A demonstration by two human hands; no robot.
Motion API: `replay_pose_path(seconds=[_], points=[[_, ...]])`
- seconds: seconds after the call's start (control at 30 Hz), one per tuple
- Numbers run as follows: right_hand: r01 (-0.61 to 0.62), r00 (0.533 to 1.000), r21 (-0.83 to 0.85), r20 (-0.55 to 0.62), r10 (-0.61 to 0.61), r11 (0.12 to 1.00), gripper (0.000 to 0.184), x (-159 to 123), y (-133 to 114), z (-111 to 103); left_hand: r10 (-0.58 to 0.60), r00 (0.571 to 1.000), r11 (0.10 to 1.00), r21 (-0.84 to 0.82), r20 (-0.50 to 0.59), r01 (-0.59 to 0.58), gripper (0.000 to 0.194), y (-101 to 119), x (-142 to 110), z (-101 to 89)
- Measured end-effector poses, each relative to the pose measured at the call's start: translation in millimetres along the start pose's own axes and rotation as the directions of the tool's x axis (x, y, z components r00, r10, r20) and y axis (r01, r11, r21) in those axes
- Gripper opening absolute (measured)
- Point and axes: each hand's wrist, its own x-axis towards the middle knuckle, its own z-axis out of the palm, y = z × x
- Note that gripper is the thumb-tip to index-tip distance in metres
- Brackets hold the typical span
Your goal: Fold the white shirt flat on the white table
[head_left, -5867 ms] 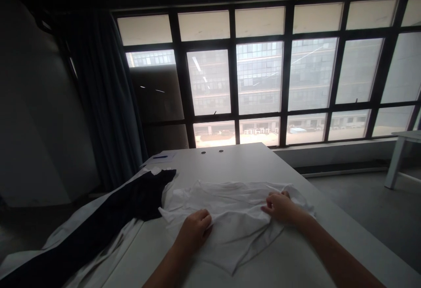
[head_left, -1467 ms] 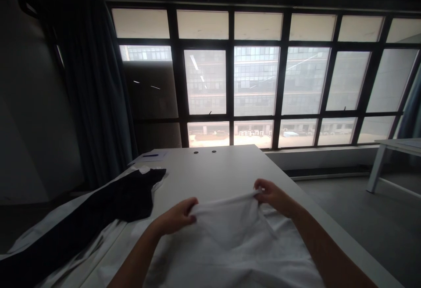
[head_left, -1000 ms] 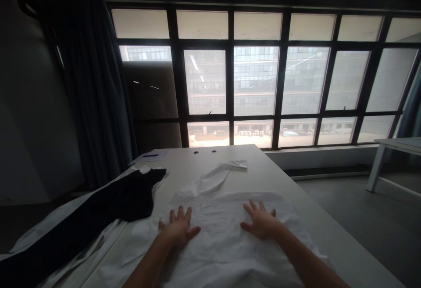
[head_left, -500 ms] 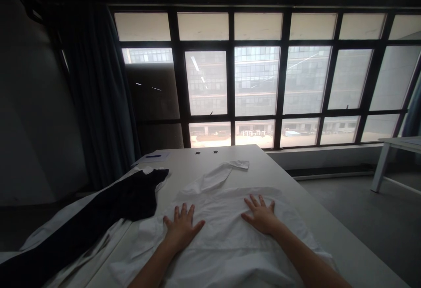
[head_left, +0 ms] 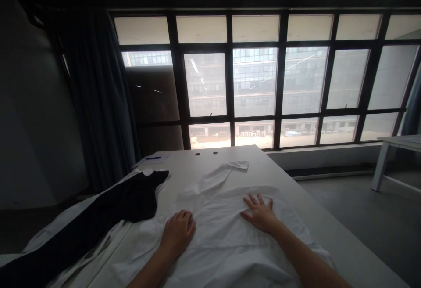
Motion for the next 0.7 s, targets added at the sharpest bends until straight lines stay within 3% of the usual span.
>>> replay_pose_path(seconds=[0.1, 0.17, 0.23, 0.3, 0.47, 0.53, 0.6, 0.7], points=[[0.012, 1.000, 0.001, -0.002, -0.012, 1.000, 0.085, 5, 3, -3, -0.118, 0.989, 0.984, 0.144, 0.085, 0.105, 0.056, 4, -15, -9.9], [0.023, 1.000, -0.009, 0.006, -0.023, 1.000, 0.083, 10, 7, -8, -0.207, 0.955, 0.966, 0.199, 0.211, 0.166, 0.068, 4, -25, -15.0], [0.022, 1.000, -0.035, 0.021, -0.021, 0.999, 0.081, 16, 10, -14, -0.240, 0.907, 0.967, 0.168, 0.347, 0.191, 0.078, 1, -30, -15.7], [0.003, 1.000, -0.060, 0.018, -0.002, 0.998, 0.079, 20, 8, -21, -0.234, 0.881, 0.972, 0.135, 0.412, 0.195, 0.083, -3, -30, -10.9], [-0.093, 0.979, -0.152, -0.195, 0.062, 0.984, 0.062, -1, -34, -21, -0.231, 0.928, 0.970, 0.143, 0.291, 0.197, 0.082, -10, -8, 11.4], [-0.034, 0.986, -0.091, -0.169, 0.018, 0.995, 0.057, -22, -54, -11, -0.228, 0.939, 0.971, 0.126, 0.257, 0.201, 0.083, -12, 1, 16.8], [0.022, 0.997, -0.008, -0.073, -0.022, 1.000, 0.064, -45, -64, 1, -0.208, 0.950, 0.977, 0.100, 0.233, 0.189, 0.084, -16, 8, 20.0], [0.026, 1.000, 0.014, -0.007, -0.026, 1.000, 0.078, -70, -50, 14, -0.174, 0.963, 0.984, 0.068, 0.206, 0.163, 0.083, -27, 13, 23.1]])
